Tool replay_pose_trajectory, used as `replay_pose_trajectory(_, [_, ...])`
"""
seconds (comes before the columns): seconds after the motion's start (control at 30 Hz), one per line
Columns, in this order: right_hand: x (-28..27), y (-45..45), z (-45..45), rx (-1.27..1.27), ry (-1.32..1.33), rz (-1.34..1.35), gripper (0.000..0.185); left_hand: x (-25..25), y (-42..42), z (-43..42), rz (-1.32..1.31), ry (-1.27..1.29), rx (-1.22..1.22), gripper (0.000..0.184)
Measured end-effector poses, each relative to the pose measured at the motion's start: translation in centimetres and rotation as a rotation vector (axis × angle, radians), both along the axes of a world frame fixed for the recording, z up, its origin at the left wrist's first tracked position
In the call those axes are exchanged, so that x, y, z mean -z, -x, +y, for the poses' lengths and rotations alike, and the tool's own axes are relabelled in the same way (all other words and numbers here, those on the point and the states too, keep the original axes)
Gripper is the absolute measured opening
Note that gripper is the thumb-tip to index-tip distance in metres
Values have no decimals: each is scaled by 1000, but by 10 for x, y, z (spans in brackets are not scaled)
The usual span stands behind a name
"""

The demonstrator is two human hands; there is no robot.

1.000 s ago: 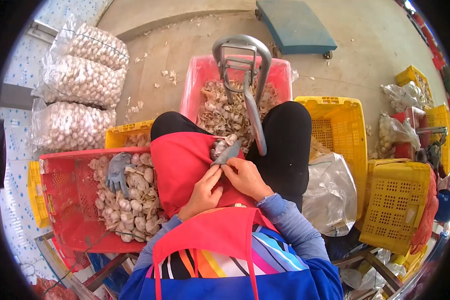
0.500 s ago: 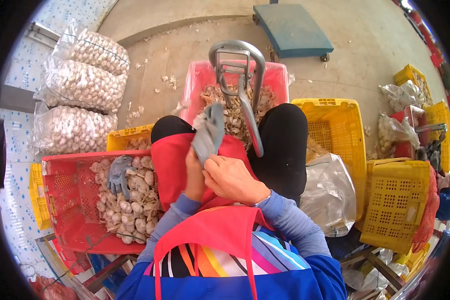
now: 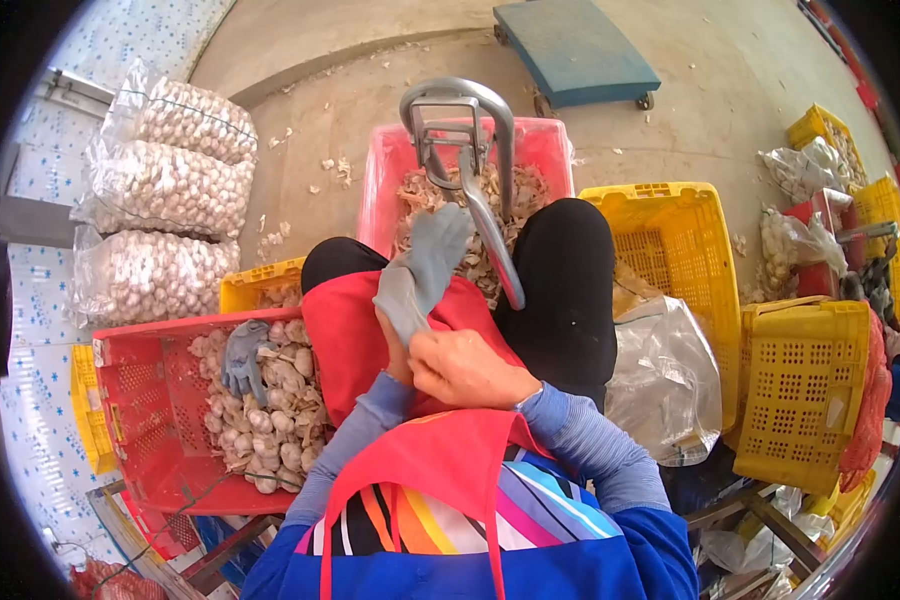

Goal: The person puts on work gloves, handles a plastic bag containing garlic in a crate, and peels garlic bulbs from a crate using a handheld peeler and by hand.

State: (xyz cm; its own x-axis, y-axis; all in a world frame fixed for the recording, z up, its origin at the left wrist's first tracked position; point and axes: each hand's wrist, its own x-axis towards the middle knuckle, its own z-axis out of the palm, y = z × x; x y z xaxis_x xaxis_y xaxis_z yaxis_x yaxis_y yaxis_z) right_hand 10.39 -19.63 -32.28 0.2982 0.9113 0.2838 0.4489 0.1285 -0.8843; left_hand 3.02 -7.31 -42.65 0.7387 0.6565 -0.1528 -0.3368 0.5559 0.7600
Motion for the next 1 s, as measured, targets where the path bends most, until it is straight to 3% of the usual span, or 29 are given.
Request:
replay_pose_trajectory(0.1, [12,11,-2,5,44,134,13,15,-2,8,-107,-12,165,75])
replay_pose_trajectory(0.2, [17,14,-2,-13,98,94,14,7,-30,19,86,-171,441,65])
replay_pose_trajectory(0.3, [11,9,-1,-64,35,7,15,0,-49,26,228,-412,524,56])
replay_pose_trajectory(0.57, [5,-1,4,-117,0,-32,17,-20,-71,37,167,187,434,60])
replay_pose_trajectory(0.73, [9,7,1,-139,32,-12,17,-35,-86,30,212,221,493,68])
replay_pose_trajectory(0.83, [6,6,6,-126,4,-30,17,-25,-70,42,-49,192,357,67])
replay_pose_trajectory(1.0, [6,6,11,-144,2,-64,17,-35,-76,56,132,425,442,46])
